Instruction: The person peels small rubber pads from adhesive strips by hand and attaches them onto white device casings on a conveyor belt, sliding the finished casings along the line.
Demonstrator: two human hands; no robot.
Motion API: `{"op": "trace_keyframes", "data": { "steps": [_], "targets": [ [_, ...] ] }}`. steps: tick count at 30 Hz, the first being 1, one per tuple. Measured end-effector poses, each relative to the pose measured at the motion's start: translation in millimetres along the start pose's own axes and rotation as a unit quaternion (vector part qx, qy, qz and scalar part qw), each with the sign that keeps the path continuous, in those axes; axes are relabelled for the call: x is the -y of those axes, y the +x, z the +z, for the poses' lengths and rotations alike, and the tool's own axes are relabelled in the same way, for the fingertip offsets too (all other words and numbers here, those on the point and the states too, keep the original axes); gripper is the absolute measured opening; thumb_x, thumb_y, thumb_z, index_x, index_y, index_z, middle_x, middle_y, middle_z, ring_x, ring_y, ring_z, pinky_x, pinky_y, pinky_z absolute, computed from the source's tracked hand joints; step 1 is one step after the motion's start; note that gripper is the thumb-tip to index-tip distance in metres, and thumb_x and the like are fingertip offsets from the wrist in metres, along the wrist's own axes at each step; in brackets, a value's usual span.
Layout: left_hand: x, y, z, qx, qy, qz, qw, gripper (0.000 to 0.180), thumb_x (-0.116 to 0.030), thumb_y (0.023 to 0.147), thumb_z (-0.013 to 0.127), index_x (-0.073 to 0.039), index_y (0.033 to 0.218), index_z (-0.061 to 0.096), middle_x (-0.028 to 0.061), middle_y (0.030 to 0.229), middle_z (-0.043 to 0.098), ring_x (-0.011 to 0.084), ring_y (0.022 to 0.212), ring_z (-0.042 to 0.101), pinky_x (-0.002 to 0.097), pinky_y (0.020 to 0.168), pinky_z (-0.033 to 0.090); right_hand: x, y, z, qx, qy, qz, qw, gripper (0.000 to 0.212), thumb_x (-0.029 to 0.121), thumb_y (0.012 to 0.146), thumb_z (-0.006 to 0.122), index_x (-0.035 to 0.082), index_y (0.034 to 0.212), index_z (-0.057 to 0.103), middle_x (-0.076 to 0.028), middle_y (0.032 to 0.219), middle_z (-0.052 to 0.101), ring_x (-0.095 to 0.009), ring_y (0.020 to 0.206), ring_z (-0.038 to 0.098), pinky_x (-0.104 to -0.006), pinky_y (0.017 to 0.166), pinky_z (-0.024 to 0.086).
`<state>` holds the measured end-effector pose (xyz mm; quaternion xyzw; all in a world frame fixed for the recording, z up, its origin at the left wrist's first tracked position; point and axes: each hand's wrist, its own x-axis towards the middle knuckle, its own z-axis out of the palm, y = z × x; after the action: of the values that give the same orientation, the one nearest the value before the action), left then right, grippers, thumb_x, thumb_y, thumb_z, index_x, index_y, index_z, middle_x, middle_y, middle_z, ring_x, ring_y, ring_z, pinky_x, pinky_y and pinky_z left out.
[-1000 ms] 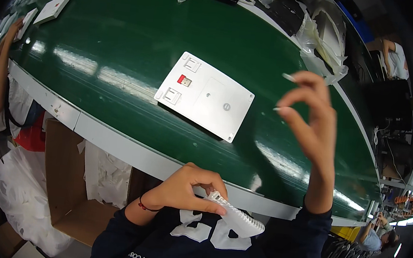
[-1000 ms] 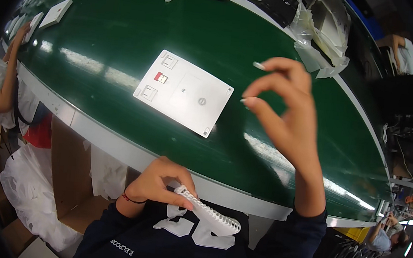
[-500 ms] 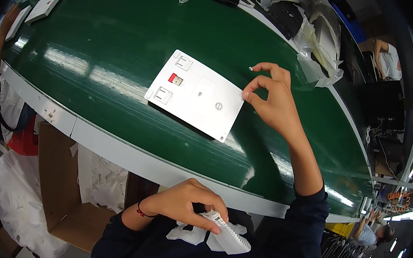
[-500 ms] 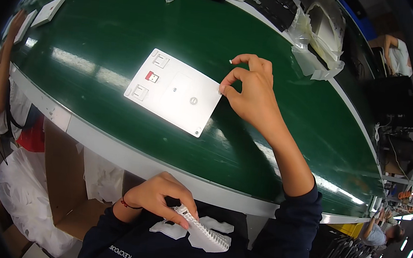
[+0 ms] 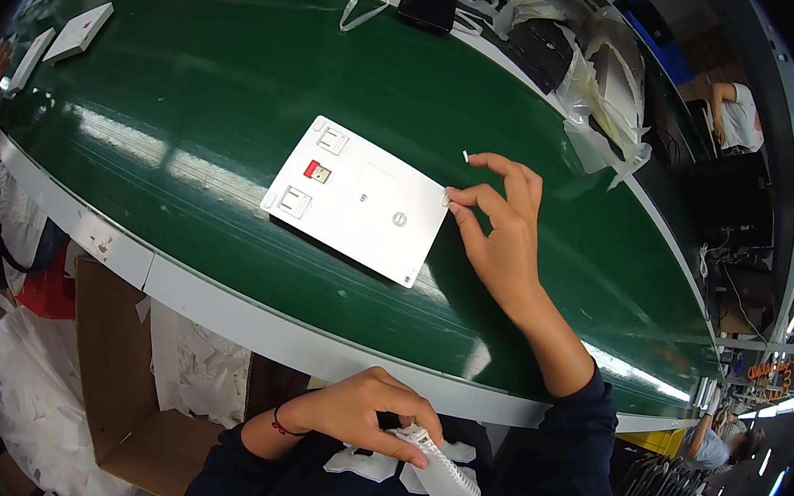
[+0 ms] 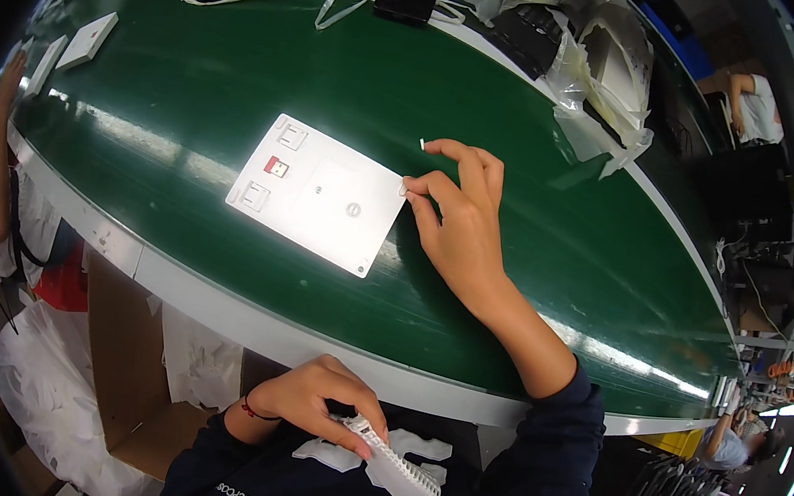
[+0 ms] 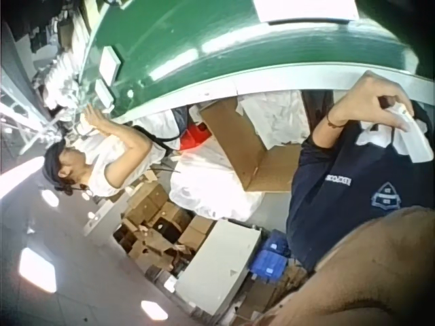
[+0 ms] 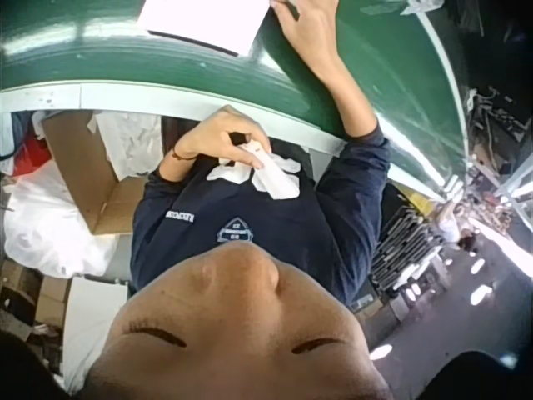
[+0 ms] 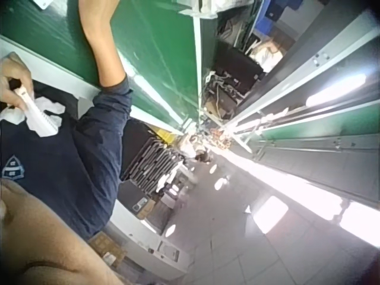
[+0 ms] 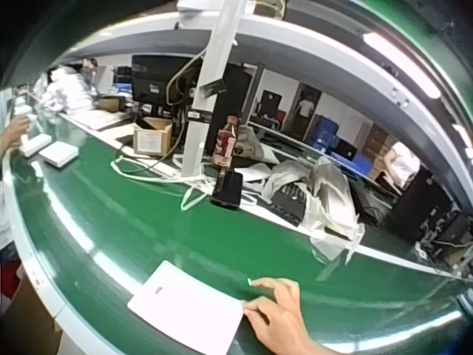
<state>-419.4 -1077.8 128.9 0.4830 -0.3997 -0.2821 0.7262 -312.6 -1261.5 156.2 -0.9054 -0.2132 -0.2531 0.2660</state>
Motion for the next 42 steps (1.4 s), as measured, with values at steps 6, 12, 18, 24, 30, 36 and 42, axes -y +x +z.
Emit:
{"op": "trace_keyframes", "data": {
  "steps": [6, 12, 18, 24, 30, 36, 42],
  "targets": [
    [6, 2, 2, 0.016, -0.002, -0.002, 1.000, 0.022, -0.004, 0.062, 0.078, -0.005, 0.081, 0.068, 0.0043, 0.078, 0.068, 0.0131, 0.056, 0.058, 0.0193, 0.055, 0.044, -1, -9, 12, -0.028, -0.100, -0.086, 0.991, 0.014, -0.001, 0.070, 0.061, 0.004, 0.084, 0.062, -0.007, 0.116, 0.051, -0.027, 0.105, 0.041, -0.0344, 0.089, 0.035],
    [7, 6, 11, 0.010, -0.005, -0.003, 1.000, 0.022, -0.004, 0.063, 0.078, -0.005, 0.082, 0.067, 0.0043, 0.078, 0.068, 0.0131, 0.058, 0.059, 0.0203, 0.056, 0.045, -1, -24, 15, -0.040, -0.176, -0.120, 0.976, 0.027, -0.001, 0.070, 0.061, 0.004, 0.096, 0.059, -0.008, 0.116, 0.050, -0.026, 0.103, 0.042, -0.0338, 0.088, 0.035],
    [3, 10, 19, -0.023, 0.006, -0.043, 0.999, 0.021, -0.004, 0.064, 0.077, -0.005, 0.082, 0.067, 0.0039, 0.078, 0.067, 0.0121, 0.058, 0.056, 0.0203, 0.057, 0.044, 3, -1, -20, 0.014, -0.004, -0.021, 1.000, 0.026, 0.001, 0.071, 0.059, 0.002, 0.096, 0.055, -0.007, 0.102, 0.056, -0.021, 0.091, 0.049, -0.0308, 0.079, 0.039],
    [2, 19, 23, -0.046, 0.014, -0.077, 0.996, 0.019, -0.005, 0.067, 0.076, -0.004, 0.083, 0.067, 0.0025, 0.077, 0.067, 0.0104, 0.059, 0.052, 0.0189, 0.059, 0.043, 25, 8, -34, 0.242, 0.324, 0.165, 0.900, 0.032, -0.005, 0.072, 0.056, 0.003, 0.103, 0.051, -0.005, 0.078, 0.059, -0.014, 0.072, 0.053, -0.0243, 0.069, 0.040],
    [7, 27, 29, -0.063, 0.002, -0.092, 0.994, 0.018, -0.007, 0.068, 0.075, -0.004, 0.083, 0.067, 0.0016, 0.077, 0.066, 0.0095, 0.059, 0.051, 0.0180, 0.060, 0.042, 34, 8, -23, 0.278, 0.277, 0.147, 0.908, 0.027, -0.005, 0.074, 0.055, 0.003, 0.097, 0.045, -0.004, 0.068, 0.057, -0.011, 0.063, 0.051, -0.0228, 0.061, 0.039],
    [9, 29, 28, -0.062, 0.005, -0.090, 0.994, 0.018, -0.008, 0.068, 0.076, -0.005, 0.084, 0.067, 0.0014, 0.078, 0.066, 0.0097, 0.059, 0.050, 0.0184, 0.060, 0.042, 34, 11, -14, 0.274, 0.289, 0.151, 0.905, 0.025, -0.005, 0.074, 0.056, 0.003, 0.094, 0.043, -0.005, 0.069, 0.057, -0.012, 0.063, 0.051, -0.0232, 0.060, 0.038],
    [13, 33, 30, -0.058, 0.001, -0.083, 0.995, 0.019, -0.009, 0.068, 0.075, -0.004, 0.084, 0.067, 0.0010, 0.078, 0.066, 0.0099, 0.059, 0.050, 0.0186, 0.060, 0.042, 33, 15, -9, 0.275, 0.296, 0.142, 0.904, 0.025, -0.005, 0.074, 0.056, 0.003, 0.094, 0.043, -0.005, 0.069, 0.057, -0.012, 0.063, 0.051, -0.0233, 0.059, 0.038]
  ]
}}
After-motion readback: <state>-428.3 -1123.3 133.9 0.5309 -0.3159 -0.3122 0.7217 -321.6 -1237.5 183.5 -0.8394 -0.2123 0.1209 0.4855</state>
